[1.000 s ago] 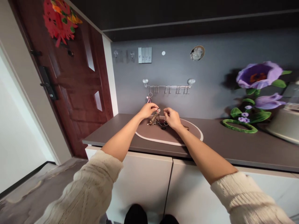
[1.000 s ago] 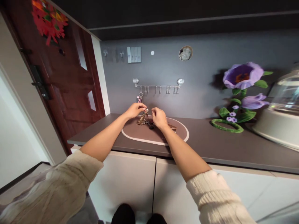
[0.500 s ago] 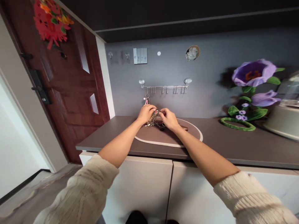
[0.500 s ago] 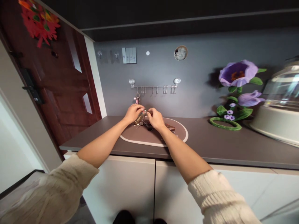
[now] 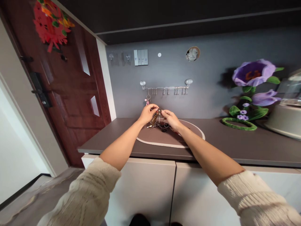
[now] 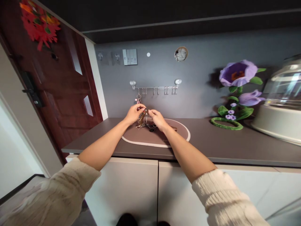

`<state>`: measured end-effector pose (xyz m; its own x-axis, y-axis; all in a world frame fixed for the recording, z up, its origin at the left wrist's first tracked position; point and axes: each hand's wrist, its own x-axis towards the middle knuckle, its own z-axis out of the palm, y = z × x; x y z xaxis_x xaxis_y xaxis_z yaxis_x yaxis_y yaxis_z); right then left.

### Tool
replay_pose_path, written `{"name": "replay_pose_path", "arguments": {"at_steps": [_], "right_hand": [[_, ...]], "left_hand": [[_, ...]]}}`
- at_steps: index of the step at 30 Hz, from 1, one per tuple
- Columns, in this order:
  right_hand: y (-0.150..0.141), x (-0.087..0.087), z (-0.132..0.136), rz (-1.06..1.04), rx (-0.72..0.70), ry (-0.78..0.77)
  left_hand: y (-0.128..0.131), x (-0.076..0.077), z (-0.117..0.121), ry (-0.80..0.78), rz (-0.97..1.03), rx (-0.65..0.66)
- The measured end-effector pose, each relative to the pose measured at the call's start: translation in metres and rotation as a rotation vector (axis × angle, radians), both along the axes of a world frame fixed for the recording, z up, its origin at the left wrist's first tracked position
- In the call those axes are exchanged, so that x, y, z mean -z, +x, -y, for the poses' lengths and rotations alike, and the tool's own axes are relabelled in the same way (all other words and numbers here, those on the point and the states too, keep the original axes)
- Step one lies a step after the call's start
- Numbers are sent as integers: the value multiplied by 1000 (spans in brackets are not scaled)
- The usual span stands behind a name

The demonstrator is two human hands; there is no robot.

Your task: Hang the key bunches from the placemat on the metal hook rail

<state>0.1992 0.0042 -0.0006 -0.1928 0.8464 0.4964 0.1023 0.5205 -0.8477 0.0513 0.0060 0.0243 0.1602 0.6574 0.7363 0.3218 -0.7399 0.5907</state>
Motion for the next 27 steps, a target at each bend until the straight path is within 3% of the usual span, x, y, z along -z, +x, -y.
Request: {"name": "replay_pose_path", "arguments": {"at_steps": [4,14,20,27], "right_hand": [[-3,-3,7,-126,-178,-153],[-1,-10,18,-212,-385,-394],[2,-13,16,-310,-292,-382],[4,-14,13,-265,-92,-207]], "left_hand": [[-2,0,-3,62,-30,-13],[-2,0,2,67,-94,47],[-2,0,6,47,-72,100],[2,2,6,-171,75,208]]}}
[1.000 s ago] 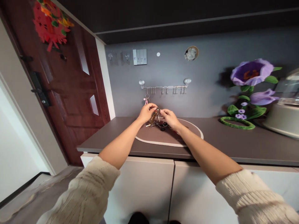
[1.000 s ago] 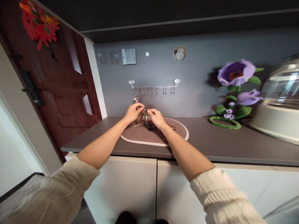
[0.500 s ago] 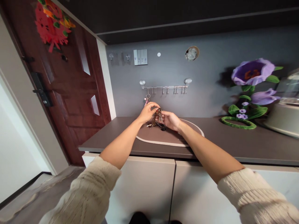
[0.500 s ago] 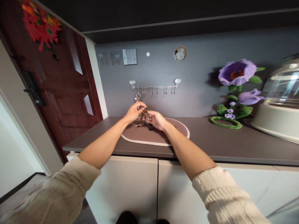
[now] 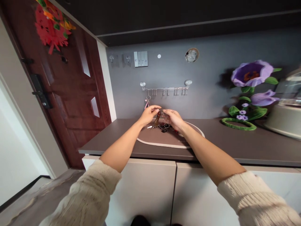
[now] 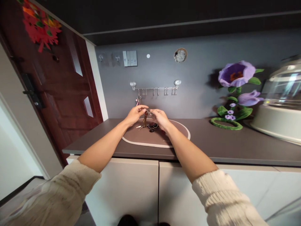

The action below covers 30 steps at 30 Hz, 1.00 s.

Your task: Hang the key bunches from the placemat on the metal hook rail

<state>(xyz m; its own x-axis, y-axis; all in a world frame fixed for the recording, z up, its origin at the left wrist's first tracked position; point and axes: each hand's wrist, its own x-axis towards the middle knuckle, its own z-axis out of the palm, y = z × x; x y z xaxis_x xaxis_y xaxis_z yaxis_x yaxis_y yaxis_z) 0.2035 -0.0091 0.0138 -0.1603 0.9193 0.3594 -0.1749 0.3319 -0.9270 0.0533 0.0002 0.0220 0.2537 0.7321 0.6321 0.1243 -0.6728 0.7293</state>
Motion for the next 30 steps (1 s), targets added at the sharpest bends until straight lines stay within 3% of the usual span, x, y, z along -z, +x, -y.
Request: {"name": "replay_pose_path", "arguments": {"at_steps": [8,20,30], "right_hand": [[1,3,-7,86,150,192],[1,1,-3,287,190,260],[-3,-9,-11,279,210,318]], "left_hand": [[0,1,3,-61,-52,-26],[0,2,0,323,-351,-370],[0,4,-7,238,-158,-375]]}}
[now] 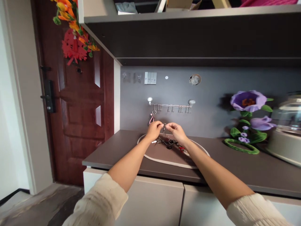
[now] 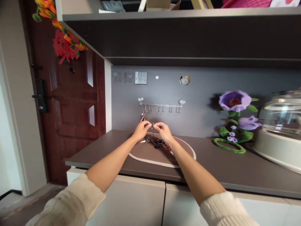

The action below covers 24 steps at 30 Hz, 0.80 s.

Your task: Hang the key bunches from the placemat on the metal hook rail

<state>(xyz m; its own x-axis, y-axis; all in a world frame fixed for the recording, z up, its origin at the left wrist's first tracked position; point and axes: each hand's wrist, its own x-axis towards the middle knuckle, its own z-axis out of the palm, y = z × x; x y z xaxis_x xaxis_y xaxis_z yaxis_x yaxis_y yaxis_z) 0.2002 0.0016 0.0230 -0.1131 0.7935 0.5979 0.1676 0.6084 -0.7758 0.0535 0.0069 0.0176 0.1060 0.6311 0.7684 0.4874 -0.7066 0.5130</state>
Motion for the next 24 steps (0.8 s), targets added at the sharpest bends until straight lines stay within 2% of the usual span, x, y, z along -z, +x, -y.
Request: {"name": "replay_pose_path", "arguments": {"at_steps": [5,7,13,17,24], "right_hand": [[-15,-14,-13,-28,-19,15],[-22,-20,-17,-44,-24,0],[-41,-39,-29,-171,-52,-89],[-50,-52,-41,-235,13,-138],[-64,-63,-63,-333,120,-219]], "left_hand": [[0,0,-7,-75,197,64],[-1,0,-10,-88,255,51],[-6,-3,-11,-117,300,-191],[-9,-7,-7,-153,333,-325],[-10,-9,-7,-211,391,-404]]}}
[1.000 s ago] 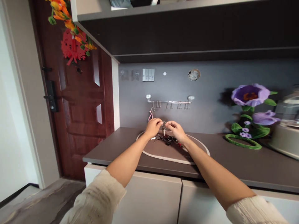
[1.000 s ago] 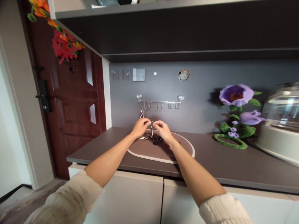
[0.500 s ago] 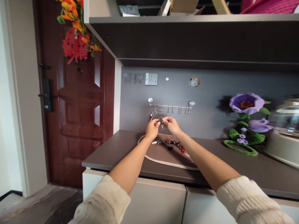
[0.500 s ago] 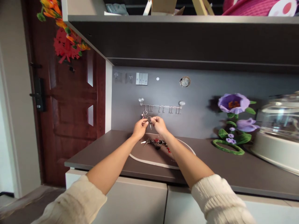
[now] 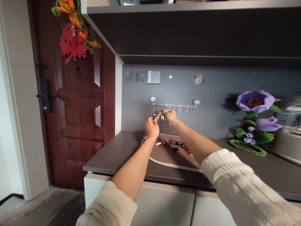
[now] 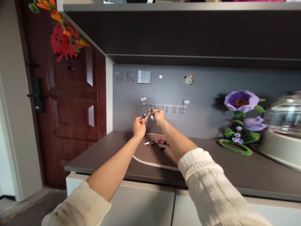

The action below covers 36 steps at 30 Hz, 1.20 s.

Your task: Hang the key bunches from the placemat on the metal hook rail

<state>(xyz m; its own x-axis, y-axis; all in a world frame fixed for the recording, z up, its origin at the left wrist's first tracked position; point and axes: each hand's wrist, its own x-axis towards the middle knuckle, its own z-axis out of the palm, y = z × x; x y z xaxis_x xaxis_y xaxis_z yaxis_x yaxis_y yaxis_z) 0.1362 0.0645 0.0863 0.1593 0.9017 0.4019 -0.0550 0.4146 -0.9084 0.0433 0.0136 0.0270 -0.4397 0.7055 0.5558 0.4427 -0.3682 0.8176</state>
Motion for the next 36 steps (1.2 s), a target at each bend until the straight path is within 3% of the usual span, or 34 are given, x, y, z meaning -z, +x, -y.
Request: {"name": "replay_pose_path", "arguments": {"at_steps": [10,20,28,36], "right_hand": [[-7,2,-22,-116,27,-61],[-13,-1,-24,-201,91,-122],[-11,8,-28,-141,126,-144],[0,16,-33,-13,165,-68]], "left_hand": [[0,-3,5,-9,65,-40],[0,-3,3,-25,53,-52],[-2,-3,3,-58,14,-47],[-3,-1,2,-48,-11,-50]]}}
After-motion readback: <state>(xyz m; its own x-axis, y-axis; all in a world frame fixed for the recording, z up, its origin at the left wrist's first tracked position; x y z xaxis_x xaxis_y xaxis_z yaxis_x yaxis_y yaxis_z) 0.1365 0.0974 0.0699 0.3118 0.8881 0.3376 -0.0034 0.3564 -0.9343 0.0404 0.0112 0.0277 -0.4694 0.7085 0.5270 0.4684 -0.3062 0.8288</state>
